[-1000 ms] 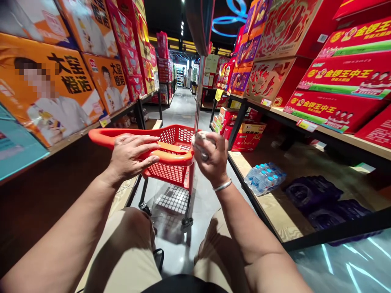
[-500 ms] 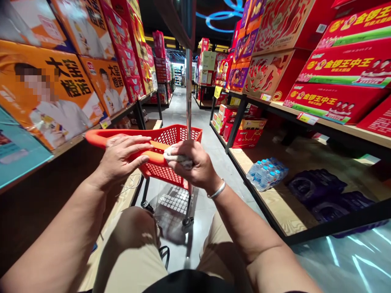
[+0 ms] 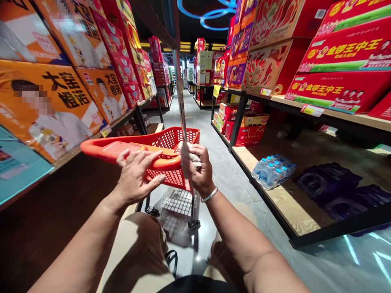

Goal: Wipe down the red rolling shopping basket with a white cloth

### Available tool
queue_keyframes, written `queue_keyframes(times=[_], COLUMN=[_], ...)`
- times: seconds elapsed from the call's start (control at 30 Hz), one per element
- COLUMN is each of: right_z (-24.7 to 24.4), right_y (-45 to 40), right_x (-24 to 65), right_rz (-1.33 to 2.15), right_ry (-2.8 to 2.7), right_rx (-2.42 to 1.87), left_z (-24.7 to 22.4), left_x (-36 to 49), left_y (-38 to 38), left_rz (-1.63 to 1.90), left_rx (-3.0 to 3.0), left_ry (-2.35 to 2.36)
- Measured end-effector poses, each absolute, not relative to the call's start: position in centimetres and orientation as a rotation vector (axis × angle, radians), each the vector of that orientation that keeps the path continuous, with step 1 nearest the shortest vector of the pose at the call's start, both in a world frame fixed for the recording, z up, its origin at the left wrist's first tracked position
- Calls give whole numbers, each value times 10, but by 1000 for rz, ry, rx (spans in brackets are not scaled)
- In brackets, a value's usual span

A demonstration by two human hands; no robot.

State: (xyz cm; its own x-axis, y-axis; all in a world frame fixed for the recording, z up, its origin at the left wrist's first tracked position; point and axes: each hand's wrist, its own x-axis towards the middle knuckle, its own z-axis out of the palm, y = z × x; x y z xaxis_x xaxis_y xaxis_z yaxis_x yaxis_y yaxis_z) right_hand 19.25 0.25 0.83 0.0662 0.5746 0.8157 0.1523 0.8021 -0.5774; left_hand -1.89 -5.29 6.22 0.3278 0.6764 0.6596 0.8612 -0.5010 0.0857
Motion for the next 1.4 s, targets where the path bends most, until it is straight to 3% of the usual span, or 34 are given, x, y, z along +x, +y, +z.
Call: queue_keyframes(times=[0.17,0.3,0.57,0.77,1.13,1.4], right_z=[-7,-25,30,39,46,45], right_y=[20,50,71,69,57,66], right_x=[189,193,203,200,188,153], right_rz=[351,662,1072,1286,1113,641], right_ry=[-1392,-1271,-1486,-1587,-1662,-1902], right_rx=[-604,-861,-649,-647,-677,-861], left_z=[61,60,58,56,52,46], left_x=[-18,-18,-32,-48,-80,-86], left_y=[-51,-49,-50,-43,-10,0], left_rz=[-984,-1039,-1113,-1185,-1224,-1302], left_rx=[-2269,-2250,-2227,-2197,-2368,-2159], left_ry=[-1377,-1353,-1305,-1337,-1403,-1585])
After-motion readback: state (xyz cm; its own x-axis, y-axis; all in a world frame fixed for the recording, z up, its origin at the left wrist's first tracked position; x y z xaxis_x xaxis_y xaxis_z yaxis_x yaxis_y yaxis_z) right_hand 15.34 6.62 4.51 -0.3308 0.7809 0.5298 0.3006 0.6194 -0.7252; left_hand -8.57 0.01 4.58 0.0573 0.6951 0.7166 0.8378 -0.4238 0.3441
